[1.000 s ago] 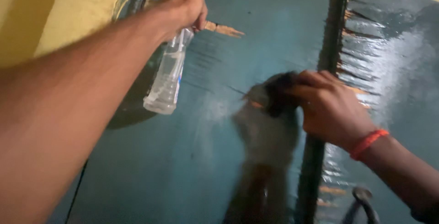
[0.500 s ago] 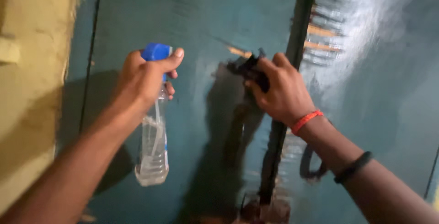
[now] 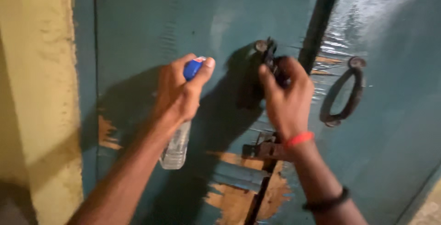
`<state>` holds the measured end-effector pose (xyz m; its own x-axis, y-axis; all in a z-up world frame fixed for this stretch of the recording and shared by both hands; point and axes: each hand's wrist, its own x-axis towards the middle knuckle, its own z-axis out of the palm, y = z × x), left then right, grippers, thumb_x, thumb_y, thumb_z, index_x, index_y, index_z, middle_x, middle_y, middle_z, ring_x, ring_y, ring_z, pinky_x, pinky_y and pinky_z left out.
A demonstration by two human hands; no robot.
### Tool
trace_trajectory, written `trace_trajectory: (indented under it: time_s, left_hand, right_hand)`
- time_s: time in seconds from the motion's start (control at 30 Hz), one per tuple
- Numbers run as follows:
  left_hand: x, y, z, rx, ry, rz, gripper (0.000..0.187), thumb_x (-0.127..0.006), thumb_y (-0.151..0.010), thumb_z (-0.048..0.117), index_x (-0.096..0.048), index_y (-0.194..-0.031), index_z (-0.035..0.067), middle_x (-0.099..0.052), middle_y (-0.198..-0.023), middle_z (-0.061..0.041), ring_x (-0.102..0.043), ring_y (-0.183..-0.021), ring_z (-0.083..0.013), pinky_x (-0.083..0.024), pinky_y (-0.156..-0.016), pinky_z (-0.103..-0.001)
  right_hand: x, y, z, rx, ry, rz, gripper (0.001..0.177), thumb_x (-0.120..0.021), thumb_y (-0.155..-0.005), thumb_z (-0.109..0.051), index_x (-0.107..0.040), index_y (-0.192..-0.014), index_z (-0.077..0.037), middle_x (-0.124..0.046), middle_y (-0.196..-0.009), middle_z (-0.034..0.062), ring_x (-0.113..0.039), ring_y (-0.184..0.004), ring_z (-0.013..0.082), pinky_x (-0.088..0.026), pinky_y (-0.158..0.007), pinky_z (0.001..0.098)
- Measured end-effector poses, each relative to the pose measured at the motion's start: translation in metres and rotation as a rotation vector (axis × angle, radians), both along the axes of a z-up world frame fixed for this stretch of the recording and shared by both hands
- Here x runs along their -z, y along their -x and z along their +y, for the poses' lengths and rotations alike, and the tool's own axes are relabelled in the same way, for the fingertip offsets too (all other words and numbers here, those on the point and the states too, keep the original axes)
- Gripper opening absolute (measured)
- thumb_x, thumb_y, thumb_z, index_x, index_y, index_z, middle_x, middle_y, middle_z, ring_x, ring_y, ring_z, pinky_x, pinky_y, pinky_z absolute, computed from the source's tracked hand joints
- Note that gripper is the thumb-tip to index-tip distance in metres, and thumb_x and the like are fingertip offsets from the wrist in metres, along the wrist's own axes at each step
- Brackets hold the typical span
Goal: The person sprays liquid from a plastic bottle onto a teal double door and scrubs the surface with a dark cloth. They repeatedly wet and wipe the door panels and the metal handles, focusing on removing dirt or grime.
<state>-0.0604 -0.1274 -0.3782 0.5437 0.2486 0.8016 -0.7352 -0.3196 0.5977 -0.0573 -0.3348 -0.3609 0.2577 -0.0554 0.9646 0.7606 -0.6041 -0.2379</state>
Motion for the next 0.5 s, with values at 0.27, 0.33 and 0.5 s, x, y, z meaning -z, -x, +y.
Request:
trace_trajectory:
  time_s: [0.27, 0.33, 0.5]
  left_hand:
    - [0.006, 0.018, -0.003, -0.16, -0.17, -0.046, 0.046, -0.065, -0.087, 0.05, -0.075, -0.075, 0.007, -0.07, -0.062, -0.009, -0.073, -0.06, -0.0263, -0.054, -0.061, -0.042]
    - [0.007, 0.022, -0.004, -0.113, -0.144, 0.057, 0.048, -0.065, -0.085, 0.049, -0.074, -0.069, 0.005, -0.07, -0.06, -0.01, -0.073, -0.057, -0.0276, -0.055, -0.058, -0.043]
    - [0.023, 0.018, -0.003, -0.1, -0.27, 0.135, 0.048, -0.062, -0.086, 0.045, -0.071, -0.068, 0.002, -0.064, -0.053, -0.017, -0.064, -0.054, -0.0306, -0.052, -0.058, -0.047]
  right_hand:
    - [0.074, 0.019, 0.009, 0.056, 0.434, 0.111, 0.012, -0.071, -0.081, -0.012, -0.065, -0.09, -0.007, -0.06, -0.085, 0.0138, -0.064, -0.07, 0.038, -0.05, -0.057, 0.0472]
    - [0.068, 0.018, 0.01, 0.07, 0.433, 0.063, 0.014, -0.071, -0.087, -0.014, -0.06, -0.089, -0.006, -0.06, -0.087, 0.0136, -0.064, -0.075, 0.0393, -0.049, -0.06, 0.0486]
    - [0.069, 0.008, 0.022, 0.148, 0.372, 0.032, 0.017, -0.07, -0.086, -0.014, -0.057, -0.093, -0.007, -0.062, -0.09, 0.0133, -0.064, -0.079, 0.0407, -0.049, -0.062, 0.0496]
